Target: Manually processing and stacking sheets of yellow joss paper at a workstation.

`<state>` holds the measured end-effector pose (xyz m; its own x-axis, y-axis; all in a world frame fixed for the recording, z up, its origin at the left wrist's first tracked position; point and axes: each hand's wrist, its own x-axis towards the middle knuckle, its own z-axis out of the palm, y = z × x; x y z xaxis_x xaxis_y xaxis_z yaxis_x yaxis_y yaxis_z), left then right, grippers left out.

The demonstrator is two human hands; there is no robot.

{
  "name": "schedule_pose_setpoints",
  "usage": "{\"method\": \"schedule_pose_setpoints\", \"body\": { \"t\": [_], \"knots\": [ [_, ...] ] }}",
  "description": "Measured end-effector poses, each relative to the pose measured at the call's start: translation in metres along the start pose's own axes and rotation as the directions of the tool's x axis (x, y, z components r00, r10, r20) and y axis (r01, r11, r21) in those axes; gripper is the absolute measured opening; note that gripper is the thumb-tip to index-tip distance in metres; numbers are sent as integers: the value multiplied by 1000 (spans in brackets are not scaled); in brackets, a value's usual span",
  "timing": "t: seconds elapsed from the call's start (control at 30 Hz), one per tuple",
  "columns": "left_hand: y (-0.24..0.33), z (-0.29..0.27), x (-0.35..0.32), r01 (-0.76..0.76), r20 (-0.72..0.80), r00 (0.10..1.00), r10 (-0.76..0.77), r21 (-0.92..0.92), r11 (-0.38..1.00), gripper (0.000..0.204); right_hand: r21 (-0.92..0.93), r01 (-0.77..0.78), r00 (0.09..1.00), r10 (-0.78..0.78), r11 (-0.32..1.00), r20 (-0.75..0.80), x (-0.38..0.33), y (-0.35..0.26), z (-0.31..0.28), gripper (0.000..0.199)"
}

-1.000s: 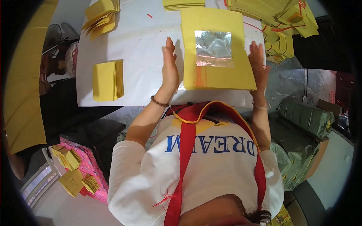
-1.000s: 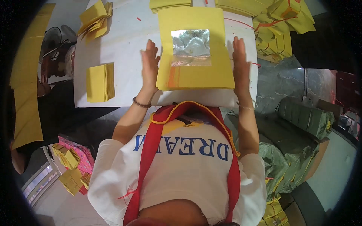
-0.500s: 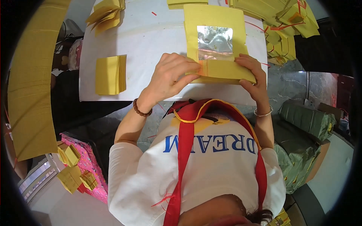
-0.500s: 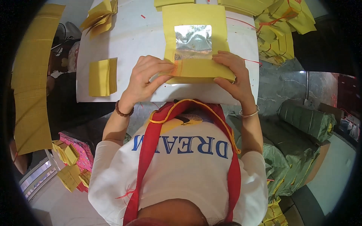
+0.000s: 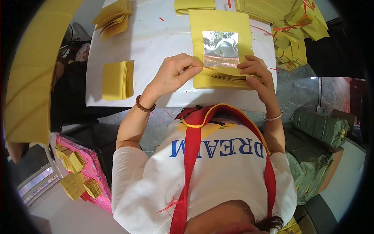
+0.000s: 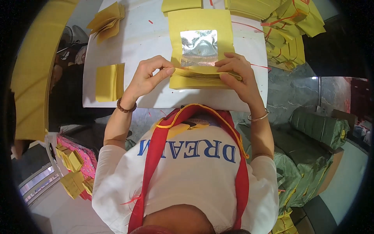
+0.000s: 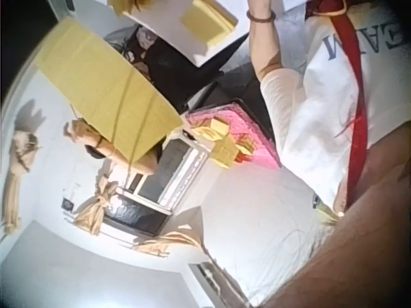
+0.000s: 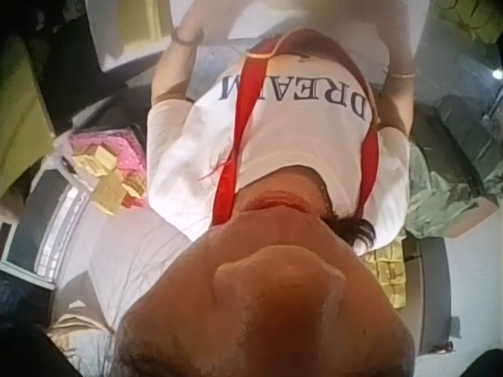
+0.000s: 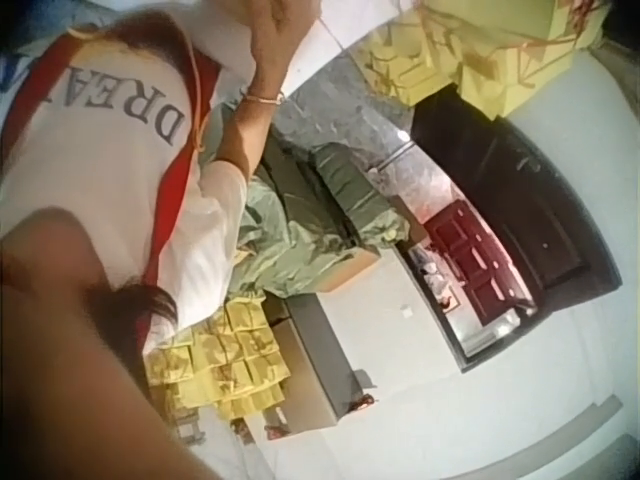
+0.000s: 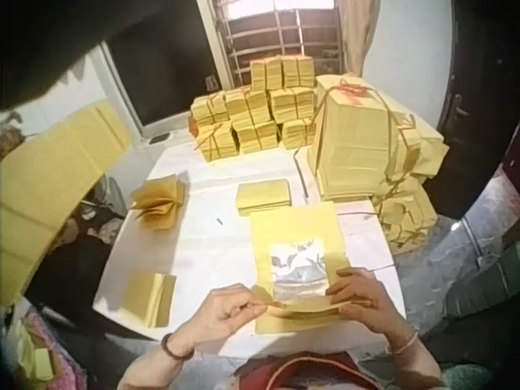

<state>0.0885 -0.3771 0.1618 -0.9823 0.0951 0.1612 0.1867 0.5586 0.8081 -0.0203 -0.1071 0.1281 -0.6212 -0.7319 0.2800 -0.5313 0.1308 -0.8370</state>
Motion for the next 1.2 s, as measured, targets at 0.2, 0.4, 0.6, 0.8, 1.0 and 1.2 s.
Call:
{"method": "schedule_pose_setpoints", "body": {
  "t": [0.2,0.4,0.6,0.8,1.0,1.2],
  "knots": [
    [-1,-1,2,63,17,998,-62,-69,996,14,186,-93,995,98,978,-16,-2,-2,3,17],
    [-3,-1,2,125,47,991,-122,-76,989,14,207,-82,996,87,975,-13,-3,-1,4,17],
    [-5,-1,1,162,64,986,-156,-94,982,15,258,-97,995,103,961,-8,-5,1,2,21],
    [-11,1,0,193,63,981,-185,-146,970,17,338,-68,997,77,939,-13,-4,-2,2,23],
    [-7,1,2,33,-50,998,-48,-255,966,21,544,-329,898,434,772,-73,-3,1,5,18],
    [-27,13,16,-12,-86,996,7,-66,998,24,580,-368,887,461,727,-15,4,10,-1,26]
  ]
}}
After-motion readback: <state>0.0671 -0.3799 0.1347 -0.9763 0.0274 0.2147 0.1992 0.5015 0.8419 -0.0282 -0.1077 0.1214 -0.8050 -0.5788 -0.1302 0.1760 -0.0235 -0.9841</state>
